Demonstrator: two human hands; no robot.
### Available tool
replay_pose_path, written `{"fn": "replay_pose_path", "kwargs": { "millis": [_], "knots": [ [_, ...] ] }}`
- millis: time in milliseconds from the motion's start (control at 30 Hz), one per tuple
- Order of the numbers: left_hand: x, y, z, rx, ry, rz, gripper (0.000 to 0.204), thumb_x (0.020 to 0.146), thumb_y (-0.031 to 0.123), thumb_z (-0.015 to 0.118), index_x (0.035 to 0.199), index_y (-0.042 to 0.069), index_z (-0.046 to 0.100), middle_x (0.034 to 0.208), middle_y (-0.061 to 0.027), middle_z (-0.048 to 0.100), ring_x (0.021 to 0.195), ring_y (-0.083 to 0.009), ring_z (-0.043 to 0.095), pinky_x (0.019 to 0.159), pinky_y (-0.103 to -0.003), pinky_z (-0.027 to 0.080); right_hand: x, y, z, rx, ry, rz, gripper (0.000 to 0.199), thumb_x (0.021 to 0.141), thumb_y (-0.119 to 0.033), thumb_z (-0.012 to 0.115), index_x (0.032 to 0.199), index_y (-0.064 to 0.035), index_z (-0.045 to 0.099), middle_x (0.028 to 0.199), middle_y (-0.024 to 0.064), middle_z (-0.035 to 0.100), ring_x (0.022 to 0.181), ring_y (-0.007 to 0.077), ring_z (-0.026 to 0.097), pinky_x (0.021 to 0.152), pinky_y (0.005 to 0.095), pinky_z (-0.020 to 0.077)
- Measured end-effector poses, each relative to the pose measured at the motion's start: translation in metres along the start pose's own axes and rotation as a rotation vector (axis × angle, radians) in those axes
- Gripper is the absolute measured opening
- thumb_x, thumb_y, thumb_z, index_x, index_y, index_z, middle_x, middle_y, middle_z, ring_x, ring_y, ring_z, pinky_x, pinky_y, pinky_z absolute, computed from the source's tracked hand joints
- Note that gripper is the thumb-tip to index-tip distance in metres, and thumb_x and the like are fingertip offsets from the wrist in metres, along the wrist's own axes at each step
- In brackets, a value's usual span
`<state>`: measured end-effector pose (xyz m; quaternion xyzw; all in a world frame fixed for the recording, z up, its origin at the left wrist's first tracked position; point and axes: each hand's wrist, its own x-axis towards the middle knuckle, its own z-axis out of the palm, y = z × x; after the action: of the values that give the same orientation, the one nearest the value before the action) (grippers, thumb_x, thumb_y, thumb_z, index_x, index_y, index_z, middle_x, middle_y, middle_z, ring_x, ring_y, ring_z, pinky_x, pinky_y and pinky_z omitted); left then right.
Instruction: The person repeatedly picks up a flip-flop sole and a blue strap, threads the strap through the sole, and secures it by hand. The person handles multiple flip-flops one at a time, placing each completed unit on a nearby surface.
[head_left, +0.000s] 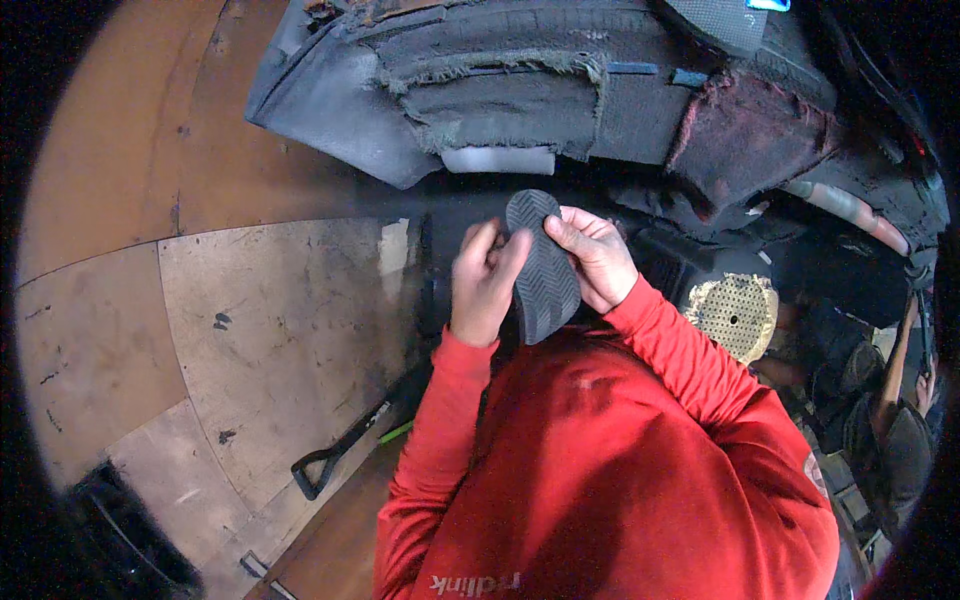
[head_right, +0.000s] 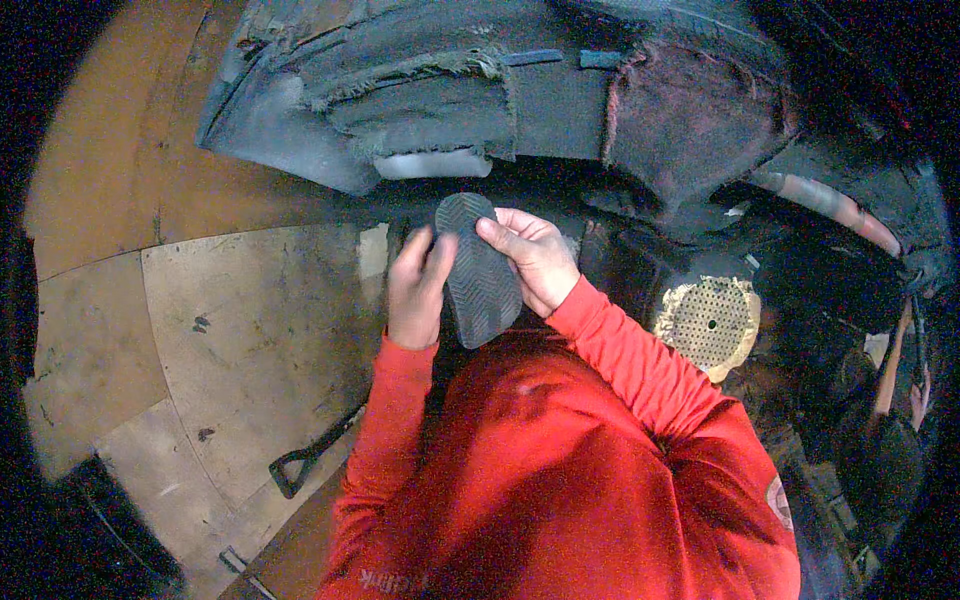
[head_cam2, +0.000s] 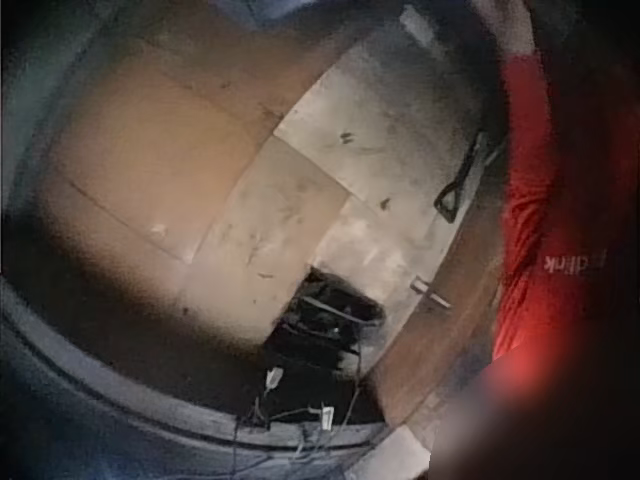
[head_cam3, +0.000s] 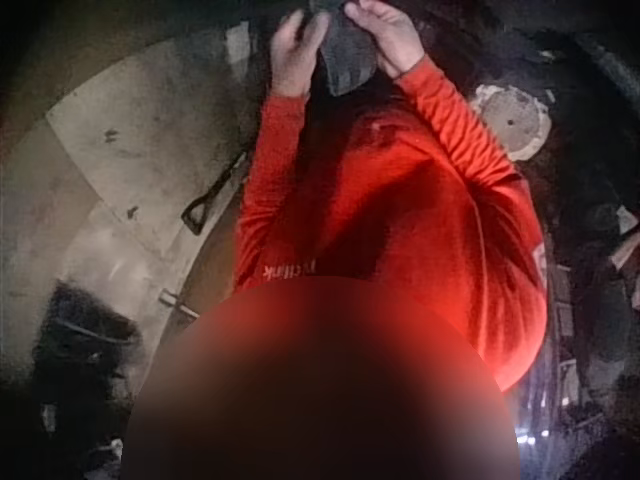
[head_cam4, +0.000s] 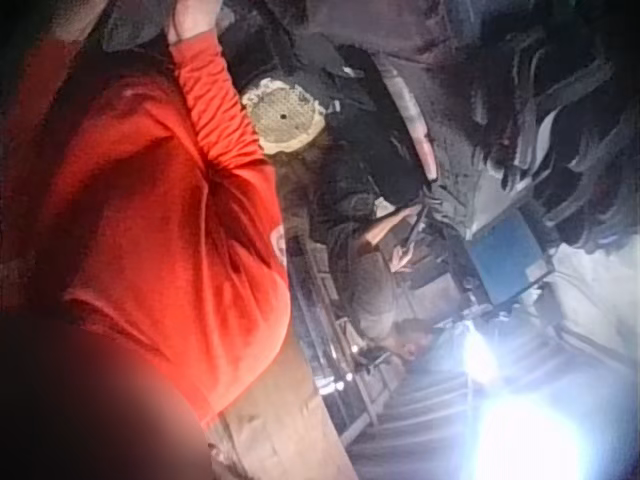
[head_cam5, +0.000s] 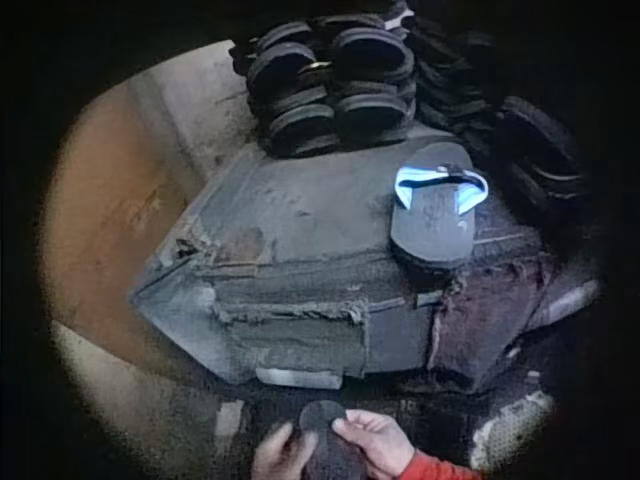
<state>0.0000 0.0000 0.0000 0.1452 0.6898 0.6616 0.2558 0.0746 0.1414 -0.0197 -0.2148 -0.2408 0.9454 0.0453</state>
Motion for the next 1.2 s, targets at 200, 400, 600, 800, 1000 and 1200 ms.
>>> {"fn": "replay_pose_path", "kwargs": {
  "millis": [200, 400, 600, 800, 1000, 1200],
  "knots": [
    [0.040, -0.007, 0.034, 0.209, 0.135, 0.071, 0.016, 0.092, 0.014, 0.065, 0.092, -0.001, 0.061, 0.083, -0.0103, 0.056, 0.081, -0.0201, 0.056, 0.075, -0.034, 0.044, -0.030, -0.004, -0.015, -0.929, 0.312, -0.245, 0.017, 0.096, -0.020, 0.063, 0.092, -0.0034, 0.064, 0.078, -0.0002, 0.061, 0.058, 0.0079, 0.053, 0.054, 0.0227, 0.0437],
    [0.022, -0.019, 0.058, -0.051, 0.333, 0.142, 0.028, 0.094, 0.011, 0.065, 0.114, -0.002, 0.052, 0.105, -0.0085, 0.059, 0.088, -0.0156, 0.055, 0.083, -0.030, 0.045, -0.050, -0.018, -0.030, -0.085, 0.053, 0.532, 0.041, 0.097, -0.035, 0.061, 0.120, -0.0035, 0.050, 0.115, 0.0152, 0.065, 0.084, 0.0253, 0.070, 0.068, 0.0341, 0.0600],
    [0.006, -0.005, 0.039, -0.323, 0.417, 0.094, 0.025, 0.097, 0.010, 0.061, 0.118, 0.000, 0.050, 0.106, -0.0062, 0.061, 0.092, -0.0098, 0.057, 0.083, -0.026, 0.048, -0.023, -0.044, -0.048, -0.139, 0.072, 0.227, 0.038, 0.104, -0.036, 0.045, 0.118, -0.0015, 0.053, 0.115, 0.0199, 0.067, 0.092, 0.0285, 0.071, 0.073, 0.0363, 0.0601],
    [-0.034, 0.005, 0.008, -0.558, 0.122, -0.036, 0.035, 0.096, 0.008, 0.061, 0.127, 0.000, 0.048, 0.121, -0.0099, 0.060, 0.112, -0.0201, 0.058, 0.101, -0.041, 0.045, -0.042, -0.045, -0.071, 0.083, -0.098, 0.534, 0.073, 0.092, -0.075, 0.028, 0.125, -0.0133, 0.049, 0.084, 0.0202, 0.071, 0.064, 0.0289, 0.071, 0.050, 0.0338, 0.0578],
    [-0.033, -0.002, -0.009, -0.768, -0.104, -0.201, 0.058, 0.097, 0.018, 0.061, 0.147, 0.001, 0.035, 0.142, -0.0182, 0.049, 0.133, -0.0305, 0.047, 0.111, -0.047, 0.037, -0.059, -0.042, -0.070, -0.040, -0.069, 0.285, 0.022, 0.098, -0.013, 0.057, 0.115, -0.0011, 0.058, 0.102, 0.0140, 0.068, 0.077, 0.0223, 0.072, 0.066, 0.0378, 0.0649],
    [-0.028, 0.001, 0.000, -0.588, 0.001, -0.324, 0.040, 0.099, 0.019, 0.058, 0.132, -0.002, 0.053, 0.122, -0.0139, 0.064, 0.108, -0.0235, 0.064, 0.093, -0.039, 0.053, -0.075, -0.042, -0.061, -0.830, 0.095, 0.165, 0.027, 0.083, -0.007, 0.076, 0.107, 0.0002, 0.066, 0.109, 0.0126, 0.066, 0.090, 0.0195, 0.068, 0.076, 0.0288, 0.0564]
  ]
}}
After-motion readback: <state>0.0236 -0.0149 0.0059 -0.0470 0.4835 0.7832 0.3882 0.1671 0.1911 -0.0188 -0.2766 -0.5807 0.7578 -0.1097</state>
